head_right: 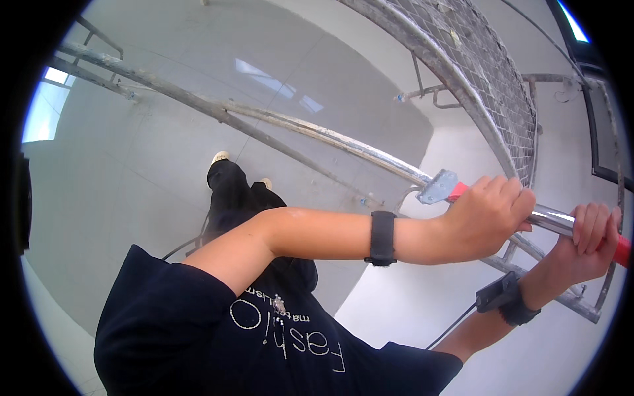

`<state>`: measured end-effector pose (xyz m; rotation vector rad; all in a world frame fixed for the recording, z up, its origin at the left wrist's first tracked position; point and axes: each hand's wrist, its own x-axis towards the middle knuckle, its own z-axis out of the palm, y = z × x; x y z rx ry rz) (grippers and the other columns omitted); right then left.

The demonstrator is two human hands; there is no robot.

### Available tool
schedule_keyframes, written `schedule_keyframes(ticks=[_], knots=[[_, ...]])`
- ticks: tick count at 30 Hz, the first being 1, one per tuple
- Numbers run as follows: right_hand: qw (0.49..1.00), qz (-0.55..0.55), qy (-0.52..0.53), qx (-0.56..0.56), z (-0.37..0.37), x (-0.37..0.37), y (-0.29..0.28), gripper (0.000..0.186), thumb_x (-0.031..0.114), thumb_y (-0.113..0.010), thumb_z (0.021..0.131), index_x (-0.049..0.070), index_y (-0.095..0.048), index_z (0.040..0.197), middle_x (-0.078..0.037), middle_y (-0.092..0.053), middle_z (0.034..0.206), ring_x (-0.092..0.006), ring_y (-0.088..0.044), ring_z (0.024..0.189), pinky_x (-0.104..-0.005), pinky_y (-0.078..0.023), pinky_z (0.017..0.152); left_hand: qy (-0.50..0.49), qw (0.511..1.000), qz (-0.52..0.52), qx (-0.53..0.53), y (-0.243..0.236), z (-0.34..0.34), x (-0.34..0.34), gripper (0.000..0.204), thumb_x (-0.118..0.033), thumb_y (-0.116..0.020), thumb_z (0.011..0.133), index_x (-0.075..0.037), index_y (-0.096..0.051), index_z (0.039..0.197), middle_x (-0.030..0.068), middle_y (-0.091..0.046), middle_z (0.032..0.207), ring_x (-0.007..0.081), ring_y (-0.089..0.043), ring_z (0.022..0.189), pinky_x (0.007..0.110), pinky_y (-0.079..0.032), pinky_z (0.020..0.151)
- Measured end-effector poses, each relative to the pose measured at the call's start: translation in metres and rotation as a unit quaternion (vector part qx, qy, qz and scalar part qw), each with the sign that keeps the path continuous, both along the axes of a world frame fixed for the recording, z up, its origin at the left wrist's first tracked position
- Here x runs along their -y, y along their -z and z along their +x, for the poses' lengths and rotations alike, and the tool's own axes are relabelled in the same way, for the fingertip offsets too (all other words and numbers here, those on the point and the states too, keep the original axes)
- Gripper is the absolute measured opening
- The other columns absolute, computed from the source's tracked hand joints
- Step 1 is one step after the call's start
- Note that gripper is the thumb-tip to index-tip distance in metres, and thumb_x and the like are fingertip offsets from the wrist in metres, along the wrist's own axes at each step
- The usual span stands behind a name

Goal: The person uses a hand scraper to remove debris from the metal poles of a scaffolding structure, working on several different sections of the frame.

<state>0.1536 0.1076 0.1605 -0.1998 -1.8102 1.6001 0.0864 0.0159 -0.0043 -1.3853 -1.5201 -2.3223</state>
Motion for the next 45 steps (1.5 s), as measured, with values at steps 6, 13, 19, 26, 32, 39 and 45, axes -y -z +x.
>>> schedule_keyframes(ticks=[6, 13, 19, 26, 32, 39, 45], knots=[[1.0, -0.017, -0.011, 0.005, -0.042, 0.012, 0.031, 0.024, 0.005, -0.042, 0.085, 0.011, -0.033, 0.064, 0.001, -0.031, 0.047, -0.0066, -0.027, 0.04, -0.0211, -0.026, 0.044, -0.032, 0.999, -0.011, 0.013, 0.023, -0.025, 0.004, 0.025, -0.018, -0.06, 0.075, -0.003, -0.043, 0.084, 0.01, -0.043, 0.07, 0.0247, -0.045, 0.064, 0.035, -0.035, 0.058], [0.999, 0.004, -0.027, -0.021, -0.033, 0.013, 0.036, 0.025, 0.006, -0.044, 0.084, 0.012, -0.032, 0.062, 0.0, -0.032, 0.046, -0.0076, -0.029, 0.038, -0.0216, -0.028, 0.042, -0.048, 0.999, 0.006, 0.013, 0.022, -0.02, 0.009, 0.023, -0.019, -0.059, 0.075, -0.003, -0.044, 0.082, 0.0102, -0.043, 0.071, 0.0251, -0.045, 0.064, 0.036, -0.034, 0.058], [0.998, 0.023, -0.059, -0.018, 0.022, 0.003, -0.01, 0.023, 0.006, -0.044, 0.083, 0.012, -0.034, 0.063, -0.001, -0.035, 0.046, -0.0084, -0.033, 0.039, -0.0213, -0.03, 0.043, -0.027, 0.999, 0.029, 0.005, -0.01, 0.018, 0.001, 0.025, -0.02, -0.06, 0.073, -0.003, -0.045, 0.083, 0.0094, -0.043, 0.07, 0.0234, -0.045, 0.062, 0.033, -0.034, 0.054], [0.999, 0.01, -0.045, -0.008, 0.008, 0.002, 0.009, 0.022, 0.006, -0.042, 0.084, 0.011, -0.034, 0.064, 0.0, -0.033, 0.046, -0.0085, -0.032, 0.04, -0.0222, -0.03, 0.046, -0.038, 0.999, 0.027, 0.01, 0.008, 0.003, -0.001, 0.024, -0.02, -0.061, 0.073, -0.004, -0.045, 0.082, 0.0091, -0.044, 0.071, 0.0241, -0.046, 0.064, 0.034, -0.035, 0.056], [0.998, -0.006, -0.057, -0.008, -0.045, 0.022, 0.052, 0.023, 0.005, -0.041, 0.083, 0.012, -0.031, 0.064, 0.001, -0.03, 0.046, -0.0072, -0.027, 0.04, -0.0215, -0.026, 0.043, -0.069, 0.997, -0.022, 0.005, 0.037, -0.029, 0.013, 0.023, -0.021, -0.058, 0.075, -0.005, -0.044, 0.082, 0.0098, -0.044, 0.072, 0.026, -0.045, 0.065, 0.036, -0.034, 0.059], [0.998, -0.004, -0.06, 0.018, 0.011, -0.011, -0.02, 0.025, 0.004, -0.043, 0.085, 0.011, -0.032, 0.063, 0.001, -0.031, 0.047, -0.0078, -0.029, 0.04, -0.0208, -0.029, 0.044, 0.005, 0.998, 0.035, 0.043, -0.016, 0.016, -0.001, 0.023, -0.019, -0.059, 0.076, -0.003, -0.044, 0.083, 0.01, -0.044, 0.071, 0.0249, -0.046, 0.065, 0.035, -0.035, 0.057], [0.998, -0.04, -0.007, 0.043, 0.054, -0.053, -0.067, 0.029, 0.003, -0.041, 0.087, 0.01, -0.032, 0.061, 0.001, -0.029, 0.047, -0.0079, -0.027, 0.04, -0.0211, -0.029, 0.044, 0.018, 0.998, 0.023, 0.059, -0.056, 0.049, -0.03, 0.021, -0.016, -0.058, 0.077, -0.001, -0.045, 0.081, 0.0107, -0.047, 0.07, 0.0243, -0.048, 0.065, 0.034, -0.036, 0.058]])
